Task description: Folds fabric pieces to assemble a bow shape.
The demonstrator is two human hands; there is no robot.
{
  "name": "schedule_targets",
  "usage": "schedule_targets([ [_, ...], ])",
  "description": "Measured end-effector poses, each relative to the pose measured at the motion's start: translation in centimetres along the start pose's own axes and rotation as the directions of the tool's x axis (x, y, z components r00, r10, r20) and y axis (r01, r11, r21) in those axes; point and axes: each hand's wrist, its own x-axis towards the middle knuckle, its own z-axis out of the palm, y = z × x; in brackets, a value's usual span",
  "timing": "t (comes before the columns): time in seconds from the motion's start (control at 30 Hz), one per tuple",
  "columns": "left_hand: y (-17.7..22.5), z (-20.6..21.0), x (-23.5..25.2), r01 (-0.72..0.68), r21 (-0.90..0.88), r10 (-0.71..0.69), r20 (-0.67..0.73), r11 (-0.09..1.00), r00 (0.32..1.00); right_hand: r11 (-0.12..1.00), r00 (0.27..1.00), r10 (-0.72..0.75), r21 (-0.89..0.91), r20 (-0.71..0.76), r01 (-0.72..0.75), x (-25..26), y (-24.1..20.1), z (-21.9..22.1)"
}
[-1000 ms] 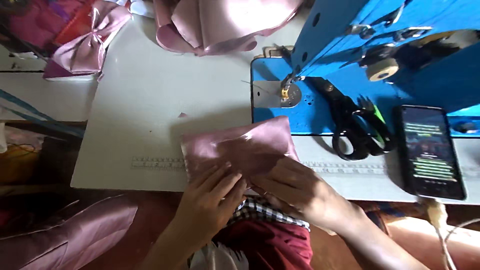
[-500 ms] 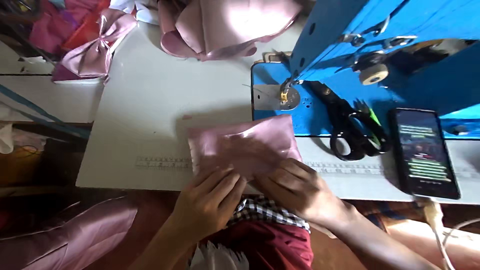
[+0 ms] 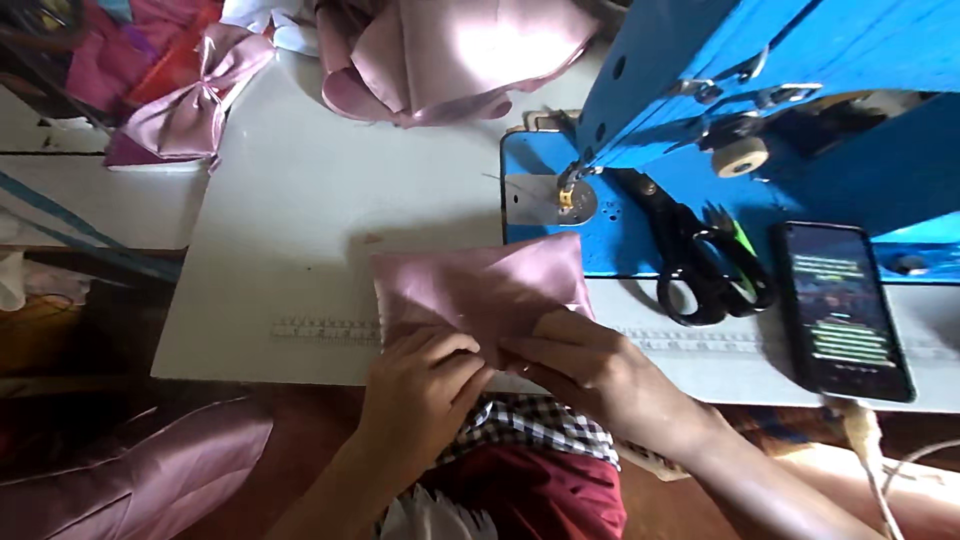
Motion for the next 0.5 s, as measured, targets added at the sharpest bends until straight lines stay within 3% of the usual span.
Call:
schedule_targets([
  [0.27, 0.4, 0.0, 0.6, 0.145, -0.002, -0.145, 0.054, 0.989, 0.988, 0.991, 0.989, 0.131, 0.031, 0.064, -0.133, 0.5, 0.0, -0.5],
  [0.5, 0.0, 0.3, 1.3, 0.205, -0.054, -0.205, 0.009, 0.977, 0.979, 0.965, 0.97, 0.242, 0.09, 0.033, -0.244, 1.1, 0.3, 0.1],
])
